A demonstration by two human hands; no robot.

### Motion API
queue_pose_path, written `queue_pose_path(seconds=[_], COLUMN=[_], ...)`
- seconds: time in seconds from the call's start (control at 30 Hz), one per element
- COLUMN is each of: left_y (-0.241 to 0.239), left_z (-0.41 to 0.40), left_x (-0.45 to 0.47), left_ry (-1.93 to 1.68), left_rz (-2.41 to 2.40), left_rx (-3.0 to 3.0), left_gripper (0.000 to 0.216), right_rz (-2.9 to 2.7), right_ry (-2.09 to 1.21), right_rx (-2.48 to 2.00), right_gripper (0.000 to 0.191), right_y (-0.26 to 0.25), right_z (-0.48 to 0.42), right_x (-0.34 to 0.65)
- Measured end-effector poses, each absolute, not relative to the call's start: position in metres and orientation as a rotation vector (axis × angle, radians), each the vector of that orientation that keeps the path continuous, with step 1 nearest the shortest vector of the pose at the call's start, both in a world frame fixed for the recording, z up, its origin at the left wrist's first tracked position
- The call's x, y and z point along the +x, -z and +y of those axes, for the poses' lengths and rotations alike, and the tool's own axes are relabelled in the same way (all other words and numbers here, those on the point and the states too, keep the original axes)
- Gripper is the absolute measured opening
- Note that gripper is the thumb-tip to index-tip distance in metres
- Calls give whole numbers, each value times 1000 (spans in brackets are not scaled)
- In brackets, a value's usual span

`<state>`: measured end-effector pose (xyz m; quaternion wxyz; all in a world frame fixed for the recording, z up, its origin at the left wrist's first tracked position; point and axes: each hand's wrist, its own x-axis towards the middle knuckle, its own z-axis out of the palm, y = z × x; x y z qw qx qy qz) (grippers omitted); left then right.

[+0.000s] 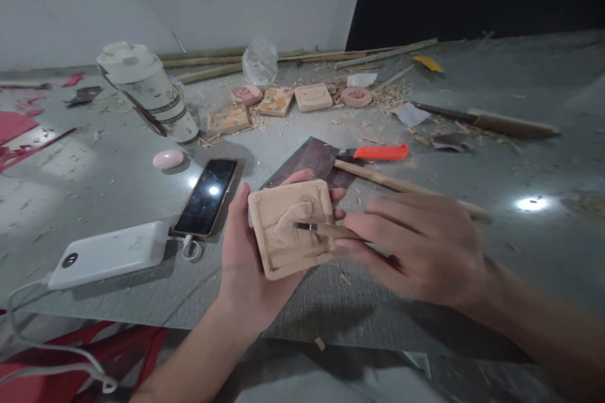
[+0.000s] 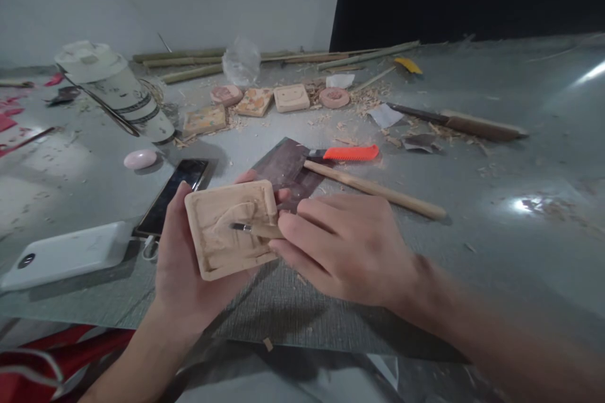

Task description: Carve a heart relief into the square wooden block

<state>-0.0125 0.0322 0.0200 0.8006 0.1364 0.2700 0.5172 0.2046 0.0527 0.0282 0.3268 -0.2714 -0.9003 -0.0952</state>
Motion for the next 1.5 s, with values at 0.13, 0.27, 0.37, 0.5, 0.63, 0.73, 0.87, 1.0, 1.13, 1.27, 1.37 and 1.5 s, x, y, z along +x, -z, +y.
queue_pose_path(seconds=[0.13, 0.27, 0.37, 0.5, 0.63, 0.73, 0.87, 1.0, 1.13, 1.27, 1.37, 1.5], left_y=[-21, -27, -29, -26, -24, -23, -21, -22, -24, -23, -21, -22], left_z=[32, 31, 30, 29, 27, 25, 25, 26, 26, 25, 25, 25], left_x=[-13, -12, -12, -12, -13, -16, -19, -16, -15, -15, -16, -17], left_ry=[-1170, -1264, -1259, -1261, -1298, -1302, -1278, -1248, -1243, -1246, -1228, -1166], left_rz=[543, 580, 614, 607, 643, 708, 738, 716, 730, 714, 685, 707], left_rx=[271, 218, 224, 256, 253, 283, 334, 336, 331, 303, 307, 344], left_gripper=[68, 66, 65, 67, 66, 64, 69, 70, 68, 64, 64, 67], right_rz=[-2268, -2257, -2265, -2284, -2290, -2275, -2287, -2296, -2295, -2281, -2281, -2291], right_ry=[243, 191, 142, 115, 106, 97, 110, 104, 124, 118, 110, 75], right_rx=[-827, -966, -993, -989, -989, -994, -995, -988, -986, -1017, -1020, -1035], right_gripper=[25, 23, 20, 23, 27, 28, 30, 30, 30, 28, 28, 33], right_y=[-27, -27, -28, -30, -28, -26, -26, -26, -27, -29, -30, -30], right_z=[52, 54, 53, 52, 52, 52, 51, 52, 52, 51, 51, 51], right_x=[206, 206, 205, 204, 202, 203, 203, 203, 202, 203, 203, 203])
